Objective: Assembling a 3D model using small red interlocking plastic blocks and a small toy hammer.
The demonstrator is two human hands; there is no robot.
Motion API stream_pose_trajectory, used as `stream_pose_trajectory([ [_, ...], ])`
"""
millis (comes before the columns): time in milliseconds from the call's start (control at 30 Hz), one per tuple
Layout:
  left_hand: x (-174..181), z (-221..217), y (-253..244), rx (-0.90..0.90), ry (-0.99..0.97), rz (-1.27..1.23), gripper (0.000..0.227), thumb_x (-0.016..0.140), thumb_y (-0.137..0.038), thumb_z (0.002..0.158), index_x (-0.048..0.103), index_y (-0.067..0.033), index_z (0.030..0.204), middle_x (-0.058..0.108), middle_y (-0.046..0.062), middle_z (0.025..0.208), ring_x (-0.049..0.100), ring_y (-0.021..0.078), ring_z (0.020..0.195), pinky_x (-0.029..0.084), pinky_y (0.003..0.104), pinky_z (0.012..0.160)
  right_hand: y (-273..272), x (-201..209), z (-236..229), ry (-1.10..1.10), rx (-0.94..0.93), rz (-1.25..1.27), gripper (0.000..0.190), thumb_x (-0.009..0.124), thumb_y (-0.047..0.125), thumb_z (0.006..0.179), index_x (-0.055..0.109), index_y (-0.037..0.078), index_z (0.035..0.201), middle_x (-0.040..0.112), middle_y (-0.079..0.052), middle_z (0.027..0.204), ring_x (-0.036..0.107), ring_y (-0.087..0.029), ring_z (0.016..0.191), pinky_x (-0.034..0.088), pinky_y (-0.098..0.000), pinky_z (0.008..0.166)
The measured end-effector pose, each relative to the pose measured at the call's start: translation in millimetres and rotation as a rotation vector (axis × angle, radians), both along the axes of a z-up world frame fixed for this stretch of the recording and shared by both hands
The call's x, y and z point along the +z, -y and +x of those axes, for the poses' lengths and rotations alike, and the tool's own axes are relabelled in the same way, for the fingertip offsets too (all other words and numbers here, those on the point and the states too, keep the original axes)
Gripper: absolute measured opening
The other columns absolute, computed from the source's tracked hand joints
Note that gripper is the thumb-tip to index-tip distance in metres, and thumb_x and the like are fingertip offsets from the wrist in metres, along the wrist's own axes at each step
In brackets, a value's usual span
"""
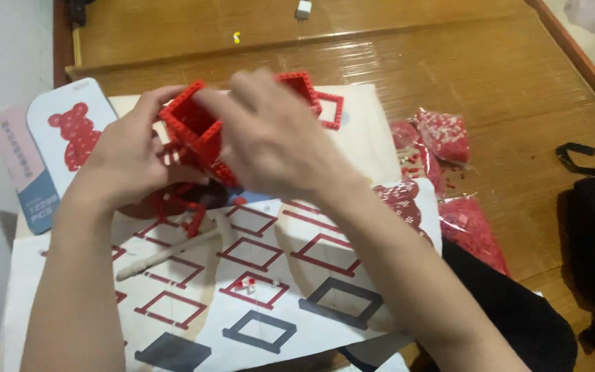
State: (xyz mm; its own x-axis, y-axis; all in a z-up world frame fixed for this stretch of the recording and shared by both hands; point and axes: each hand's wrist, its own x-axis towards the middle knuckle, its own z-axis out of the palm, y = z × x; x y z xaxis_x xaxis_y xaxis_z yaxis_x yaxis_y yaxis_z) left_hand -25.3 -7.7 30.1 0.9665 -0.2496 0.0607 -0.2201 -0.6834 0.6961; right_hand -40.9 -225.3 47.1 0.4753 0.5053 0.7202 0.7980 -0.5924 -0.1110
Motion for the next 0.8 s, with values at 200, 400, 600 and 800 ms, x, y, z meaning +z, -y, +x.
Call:
stream_pose_trajectory([
  [200, -3.3, -1.3, 0.4, -0.062, 0.053, -0.061, 0.116, 0.097, -0.008, 0.045, 0.043, -0.0088, 0.148, 0.062, 0.013, 0.134, 0.065, 0.0306, 0.112, 0.057, 0.043, 0.096, -6.4, -4.1, -4.5, -0.207, 0.104, -0.061, 0.039, 0.063, 0.004, 0.091, 0.058, 0.0, 0.13, 0.061, -0.017, 0.111, 0.063, -0.031, 0.096, 0.056, -0.0399, 0.083],
  [400, -12.9, 2.2, -5.6, -0.148, 0.131, -0.205, 0.116, 0.097, -0.014, 0.048, 0.038, -0.0082, 0.148, 0.06, 0.016, 0.137, 0.068, 0.0288, 0.116, 0.061, 0.039, 0.098, 6.0, -13.4, 8.9, -0.159, 0.044, -0.048, 0.046, 0.072, 0.005, 0.087, 0.062, 0.001, 0.132, 0.066, -0.017, 0.115, 0.067, -0.029, 0.098, 0.06, -0.0363, 0.084],
  [600, -9.6, 4.4, -5.8, -0.125, 0.157, -0.11, 0.118, 0.1, -0.024, 0.049, 0.039, -0.0114, 0.149, 0.061, 0.013, 0.138, 0.065, 0.0299, 0.12, 0.057, 0.042, 0.097, 18.2, 21.1, -4.8, -0.1, 0.091, -0.145, 0.039, 0.078, 0.004, 0.081, 0.071, 0.001, 0.12, 0.079, -0.011, 0.098, 0.074, -0.025, 0.083, 0.059, -0.0353, 0.069],
  [800, -21.0, 10.1, -6.4, -0.168, 0.153, -0.098, 0.12, 0.1, -0.033, 0.049, 0.036, -0.0142, 0.149, 0.061, 0.014, 0.14, 0.064, 0.0324, 0.123, 0.06, 0.046, 0.095, 10.0, 57.7, -40.8, -0.942, -0.152, -0.858, 0.023, 0.056, 0.009, 0.094, 0.077, 0.018, 0.101, 0.079, 0.0, 0.08, 0.074, -0.011, 0.064, 0.063, -0.0248, 0.059],
])
